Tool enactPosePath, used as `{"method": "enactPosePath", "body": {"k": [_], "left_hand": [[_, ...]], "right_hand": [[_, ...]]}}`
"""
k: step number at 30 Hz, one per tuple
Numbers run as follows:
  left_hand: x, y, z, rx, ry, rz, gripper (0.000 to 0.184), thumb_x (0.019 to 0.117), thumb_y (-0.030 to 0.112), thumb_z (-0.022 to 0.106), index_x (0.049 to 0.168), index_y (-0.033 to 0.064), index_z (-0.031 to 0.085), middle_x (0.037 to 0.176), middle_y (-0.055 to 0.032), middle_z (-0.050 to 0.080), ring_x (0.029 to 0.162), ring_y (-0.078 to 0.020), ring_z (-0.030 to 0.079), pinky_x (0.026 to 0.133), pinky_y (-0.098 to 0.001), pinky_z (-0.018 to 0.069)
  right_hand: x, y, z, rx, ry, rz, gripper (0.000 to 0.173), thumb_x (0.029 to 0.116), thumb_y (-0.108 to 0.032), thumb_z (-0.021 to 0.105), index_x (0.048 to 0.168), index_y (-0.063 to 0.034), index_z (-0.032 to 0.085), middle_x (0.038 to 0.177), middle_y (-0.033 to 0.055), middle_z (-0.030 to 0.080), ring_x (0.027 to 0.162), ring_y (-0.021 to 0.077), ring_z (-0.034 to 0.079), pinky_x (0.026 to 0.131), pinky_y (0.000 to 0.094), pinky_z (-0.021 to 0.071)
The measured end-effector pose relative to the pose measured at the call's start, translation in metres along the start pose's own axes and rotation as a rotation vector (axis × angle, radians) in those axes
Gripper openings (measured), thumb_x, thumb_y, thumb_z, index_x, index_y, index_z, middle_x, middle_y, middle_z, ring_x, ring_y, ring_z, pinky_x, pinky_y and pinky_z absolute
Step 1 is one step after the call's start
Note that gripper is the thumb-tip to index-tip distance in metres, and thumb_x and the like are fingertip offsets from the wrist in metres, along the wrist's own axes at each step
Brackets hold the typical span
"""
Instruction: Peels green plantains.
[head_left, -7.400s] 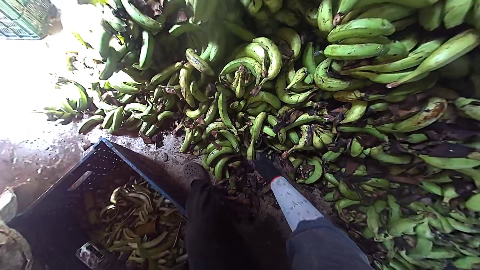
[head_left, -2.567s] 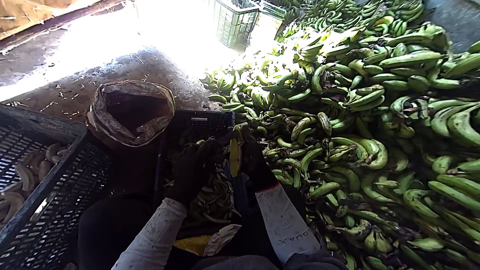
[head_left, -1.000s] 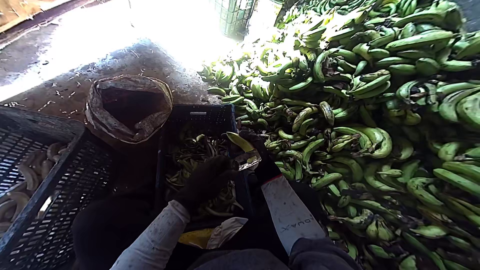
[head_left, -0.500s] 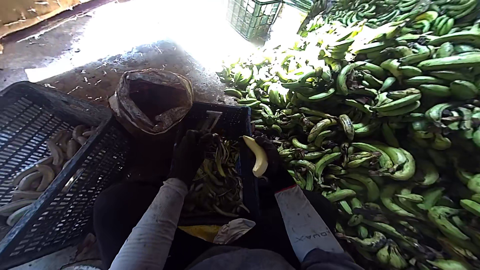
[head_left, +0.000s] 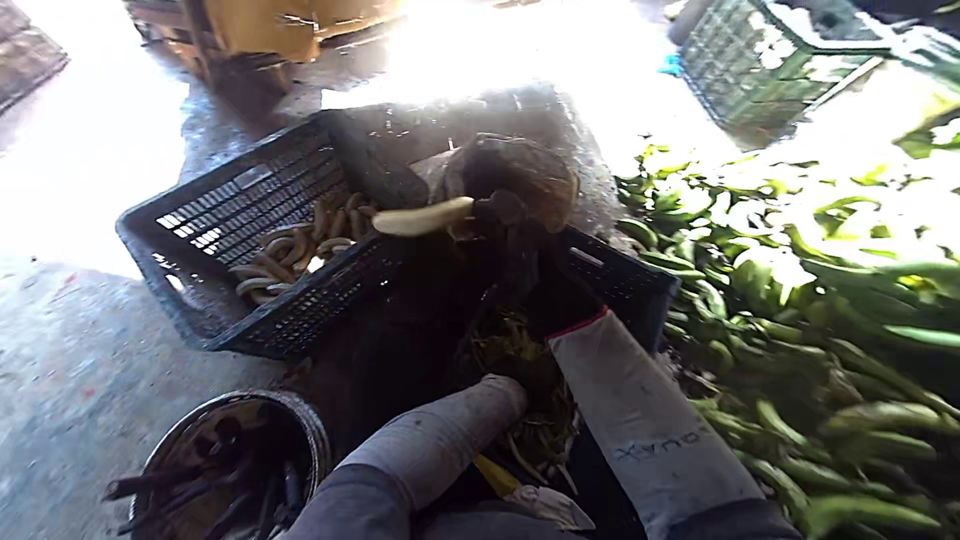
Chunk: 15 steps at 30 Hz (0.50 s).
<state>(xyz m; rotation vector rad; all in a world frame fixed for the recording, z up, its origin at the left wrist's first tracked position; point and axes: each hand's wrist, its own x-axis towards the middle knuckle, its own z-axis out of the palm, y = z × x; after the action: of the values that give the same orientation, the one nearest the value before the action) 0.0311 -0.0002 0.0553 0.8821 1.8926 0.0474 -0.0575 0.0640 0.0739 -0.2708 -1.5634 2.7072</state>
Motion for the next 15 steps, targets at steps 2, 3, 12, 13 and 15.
{"method": "enactPosePath", "body": {"k": [2, 3, 12, 13, 15], "left_hand": [[0.009, -0.003, 0.001, -0.029, 0.032, 0.034, 0.043, 0.0999, 0.027, 0.062, 0.128, -0.0062, 0.062, 0.138, -0.0289, 0.057, 0.133, -0.0459, 0.051, 0.106, -0.0651, 0.0402], [0.028, -0.009, 0.006, -0.012, 0.075, 0.078, 0.047, 0.1000, 0.036, 0.061, 0.124, -0.0033, 0.065, 0.131, -0.0283, 0.062, 0.126, -0.0467, 0.057, 0.099, -0.0680, 0.0437], [0.049, -0.026, 0.022, 0.020, 0.172, 0.042, 0.057, 0.0987, 0.052, 0.056, 0.132, 0.0063, 0.063, 0.132, -0.0225, 0.064, 0.125, -0.0428, 0.059, 0.099, -0.0682, 0.0453], [0.058, -0.030, 0.029, 0.032, 0.201, 0.029, 0.060, 0.0987, 0.054, 0.055, 0.135, 0.0071, 0.062, 0.134, -0.0219, 0.062, 0.127, -0.0424, 0.057, 0.102, -0.0680, 0.0439], [0.071, -0.029, 0.033, 0.095, 0.230, 0.037, 0.060, 0.1015, 0.055, 0.051, 0.136, 0.0062, 0.060, 0.135, -0.0226, 0.061, 0.128, -0.0423, 0.057, 0.105, -0.0661, 0.0431]], "right_hand": [[0.007, -0.015, 0.009, -0.099, 0.002, -0.035, 0.034, 0.1103, -0.027, 0.034, 0.134, -0.0096, 0.051, 0.109, 0.0030, 0.067, 0.091, 0.0111, 0.067, 0.077, 0.0286, 0.0584], [0.006, -0.022, 0.004, -0.248, 0.037, -0.034, 0.038, 0.1103, -0.028, 0.036, 0.142, -0.0100, 0.048, 0.120, 0.0061, 0.064, 0.098, 0.0146, 0.066, 0.082, 0.0326, 0.0583], [-0.211, -0.086, -0.200, -0.625, 0.781, -0.094, 0.041, 0.1076, -0.031, 0.045, 0.147, -0.0206, 0.045, 0.130, 0.0018, 0.063, 0.101, 0.0129, 0.068, 0.083, 0.0351, 0.0586], [-0.254, -0.080, -0.226, -0.656, 0.938, -0.085, 0.042, 0.1076, -0.030, 0.047, 0.149, -0.0219, 0.043, 0.131, 0.0024, 0.061, 0.104, 0.0136, 0.067, 0.086, 0.0369, 0.0588], [-0.349, -0.042, -0.277, -0.788, 1.237, -0.006, 0.046, 0.1057, -0.027, 0.051, 0.151, -0.0209, 0.043, 0.136, 0.0065, 0.059, 0.110, 0.0163, 0.063, 0.090, 0.0391, 0.0558]]}}
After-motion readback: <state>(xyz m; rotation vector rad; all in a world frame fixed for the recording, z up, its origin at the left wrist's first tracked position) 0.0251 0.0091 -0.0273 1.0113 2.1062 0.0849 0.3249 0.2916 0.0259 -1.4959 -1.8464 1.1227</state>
